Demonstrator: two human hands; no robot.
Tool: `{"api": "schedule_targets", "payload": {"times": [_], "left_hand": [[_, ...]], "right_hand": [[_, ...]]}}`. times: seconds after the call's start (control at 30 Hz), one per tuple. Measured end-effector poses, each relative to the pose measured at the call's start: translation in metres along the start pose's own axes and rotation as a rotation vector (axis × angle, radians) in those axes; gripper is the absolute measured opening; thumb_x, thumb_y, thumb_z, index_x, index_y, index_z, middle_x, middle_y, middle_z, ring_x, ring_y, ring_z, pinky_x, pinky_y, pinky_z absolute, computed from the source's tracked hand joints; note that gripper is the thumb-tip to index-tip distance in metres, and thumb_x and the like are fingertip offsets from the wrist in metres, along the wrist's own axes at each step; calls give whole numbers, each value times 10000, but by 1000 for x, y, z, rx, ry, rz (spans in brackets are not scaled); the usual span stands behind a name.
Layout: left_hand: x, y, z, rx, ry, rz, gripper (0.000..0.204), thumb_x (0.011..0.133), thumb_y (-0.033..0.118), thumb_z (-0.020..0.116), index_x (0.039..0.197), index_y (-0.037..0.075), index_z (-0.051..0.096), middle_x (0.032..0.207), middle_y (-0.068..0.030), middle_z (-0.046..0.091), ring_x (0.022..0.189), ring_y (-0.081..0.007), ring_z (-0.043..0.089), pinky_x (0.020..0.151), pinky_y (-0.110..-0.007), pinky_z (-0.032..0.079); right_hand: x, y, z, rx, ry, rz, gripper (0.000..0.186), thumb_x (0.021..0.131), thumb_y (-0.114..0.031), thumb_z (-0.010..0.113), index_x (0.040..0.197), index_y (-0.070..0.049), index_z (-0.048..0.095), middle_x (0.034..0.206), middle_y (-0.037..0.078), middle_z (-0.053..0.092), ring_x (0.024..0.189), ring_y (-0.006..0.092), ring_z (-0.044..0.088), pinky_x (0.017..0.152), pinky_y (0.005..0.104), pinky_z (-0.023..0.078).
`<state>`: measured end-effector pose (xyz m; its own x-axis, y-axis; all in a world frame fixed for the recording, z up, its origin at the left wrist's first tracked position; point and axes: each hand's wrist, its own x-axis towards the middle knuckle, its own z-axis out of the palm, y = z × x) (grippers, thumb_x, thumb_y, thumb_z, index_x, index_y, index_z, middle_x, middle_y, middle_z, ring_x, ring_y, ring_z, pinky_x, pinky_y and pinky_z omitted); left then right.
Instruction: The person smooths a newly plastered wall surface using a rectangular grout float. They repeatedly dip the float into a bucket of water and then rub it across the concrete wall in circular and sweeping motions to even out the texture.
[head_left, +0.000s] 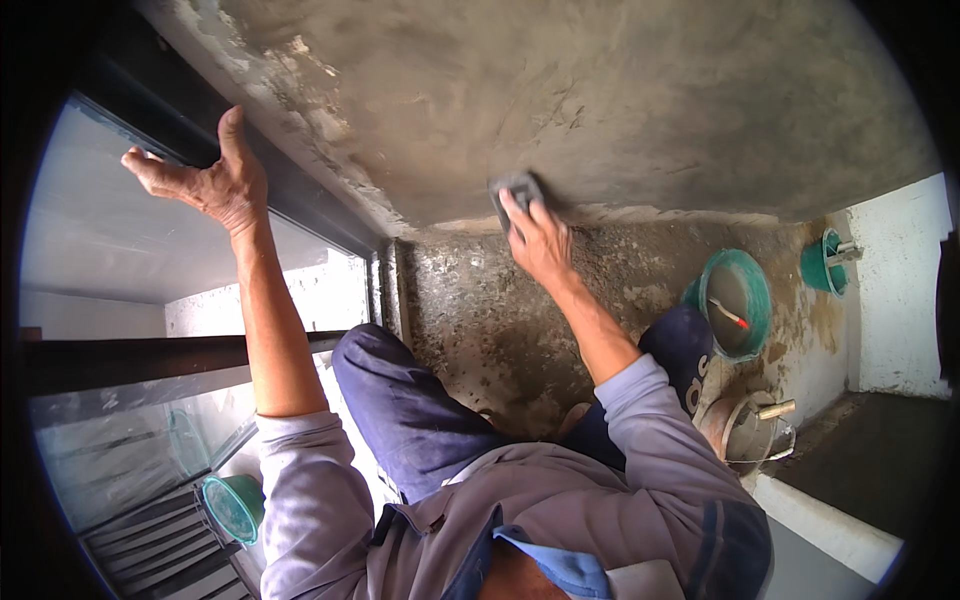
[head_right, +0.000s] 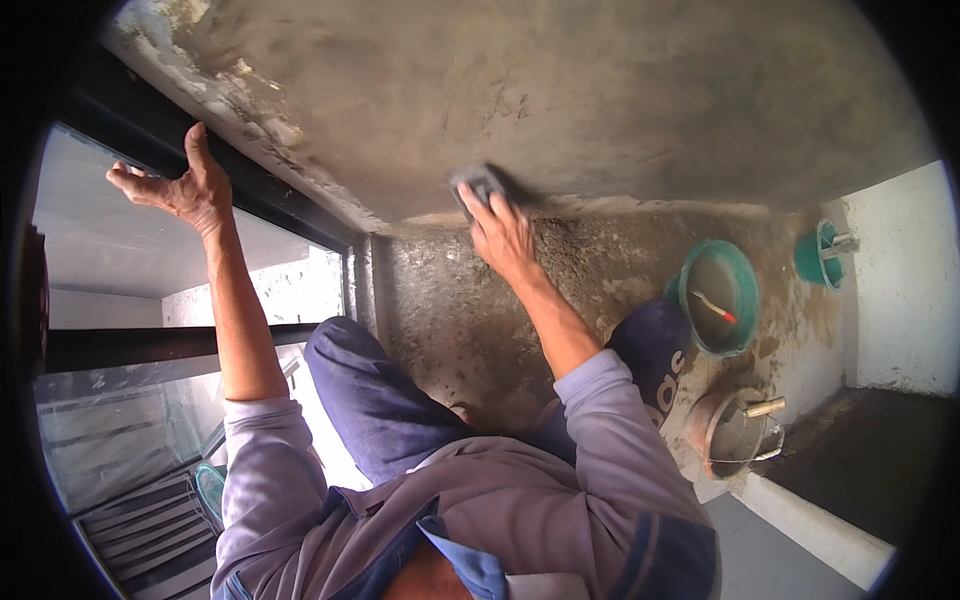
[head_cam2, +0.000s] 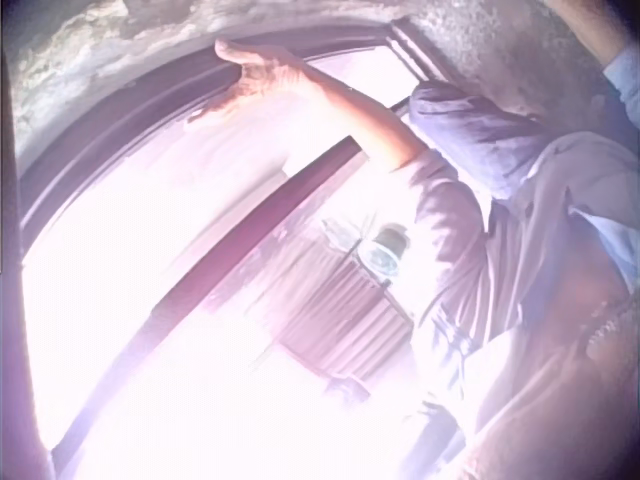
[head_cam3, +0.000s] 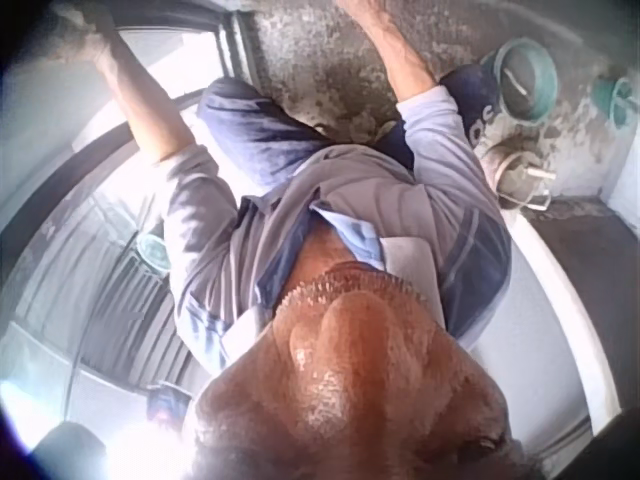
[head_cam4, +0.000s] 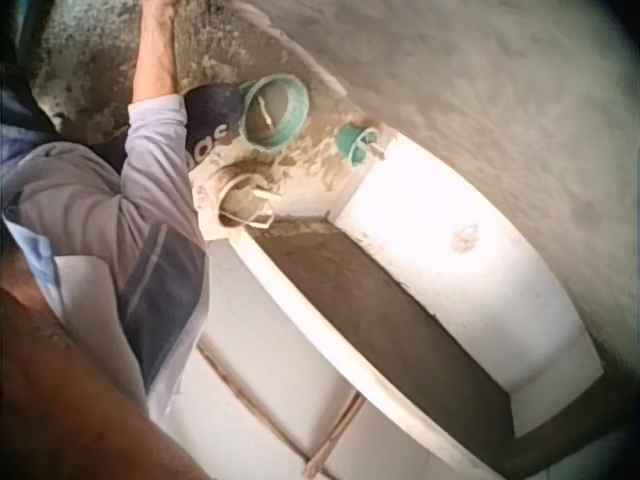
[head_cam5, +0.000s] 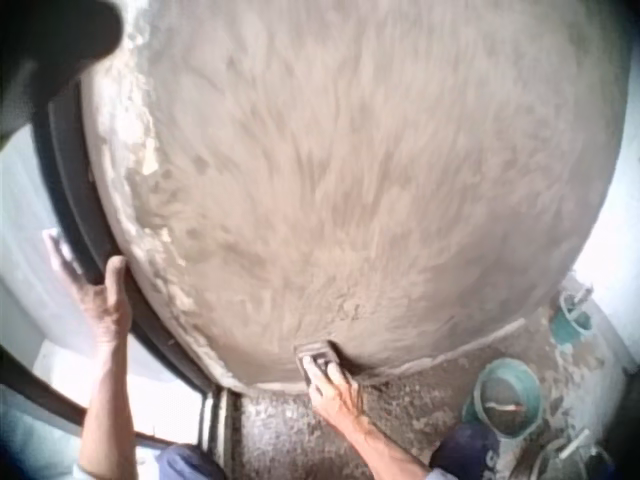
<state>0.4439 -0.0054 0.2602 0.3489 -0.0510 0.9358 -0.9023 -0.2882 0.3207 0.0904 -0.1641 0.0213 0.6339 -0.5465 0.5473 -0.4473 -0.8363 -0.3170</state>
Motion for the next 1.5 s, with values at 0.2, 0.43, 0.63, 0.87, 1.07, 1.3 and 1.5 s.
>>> {"api": "schedule_targets", "payload": {"times": [0.2, 0.43, 0.63, 0.87, 1.07, 1.3, 1.5], "left_hand": [[8, -8, -21, 42, -1, 6, 1340, 776, 447, 893, 1599, 1, -67, 1514, -283, 158, 1479, -447, 174, 1240, -562, 182], [5, 0, -5, -60, -5, -9, 1360, 771, 472, 891, 1588, -30, -73, 1520, -285, 140, 1499, -443, 139, 1248, -558, 173], [4, -1, -12, 66, -18, 36, 1364, 770, 526, 877, 1580, -36, -65, 1504, -314, 126, 1482, -483, 144, 1227, -616, 177], [1, 3, 1, -5, 6, -28, 1383, 755, 482, 899, 1589, -58, -63, 1566, -283, 117, 1511, -431, 145, 1254, -536, 184], [4, 0, -11, 1, 35, -1, 1304, 790, 473, 875, 1578, -75, -7, 1564, -282, 133, 1501, -414, 172, 1260, -530, 183], [8, 9, 0, -74, 44, -28, 1227, 794, 457, 875, 1551, -82, 74, 1550, -274, 140, 1481, -426, 190, 1238, -522, 227], [11, 0, -9, 36, 27, -61, 1186, 799, 406, 885, 1530, -89, 94, 1478, -254, 225, 1349, -349, 316, 1133, -509, 347]], "right_hand": [[51, -52, -69, 144, 326, 26, 744, 842, -126, 759, 1528, -251, 502, 896, 46, 598, 680, 173, 632, 565, 320, 593], [39, -1, -13, 58, 284, 14, 723, 833, -67, 743, 1510, -189, 524, 995, 120, 641, 761, 238, 696, 580, 330, 636], [1, -25, -29, 198, 145, 93, 756, 875, -126, 721, 1563, -288, 452, 974, 78, 612, 730, 201, 646, 567, 350, 602], [82, -45, -49, 40, 286, -92, 725, 863, -71, 704, 1532, -259, 498, 925, 32, 566, 690, 176, 590, 536, 309, 577], [-27, -57, -51, 443, -109, 283, 764, 881, -71, 667, 1585, -213, 409, 1236, 155, 633, 843, 237, 685, 657, 374, 627], [-35, 56, -271, 788, 405, 833, 740, 926, -154, 684, 1581, -30, 363, 1600, 165, 424, 1444, 274, 447, 1198, 403, 363], [-185, 328, -354, 80, -296, 1034, 486, 848, -282, 763, 1286, -77, 714, 1288, 136, 701, 1099, 272, 687, 980, 379, 498]]}}
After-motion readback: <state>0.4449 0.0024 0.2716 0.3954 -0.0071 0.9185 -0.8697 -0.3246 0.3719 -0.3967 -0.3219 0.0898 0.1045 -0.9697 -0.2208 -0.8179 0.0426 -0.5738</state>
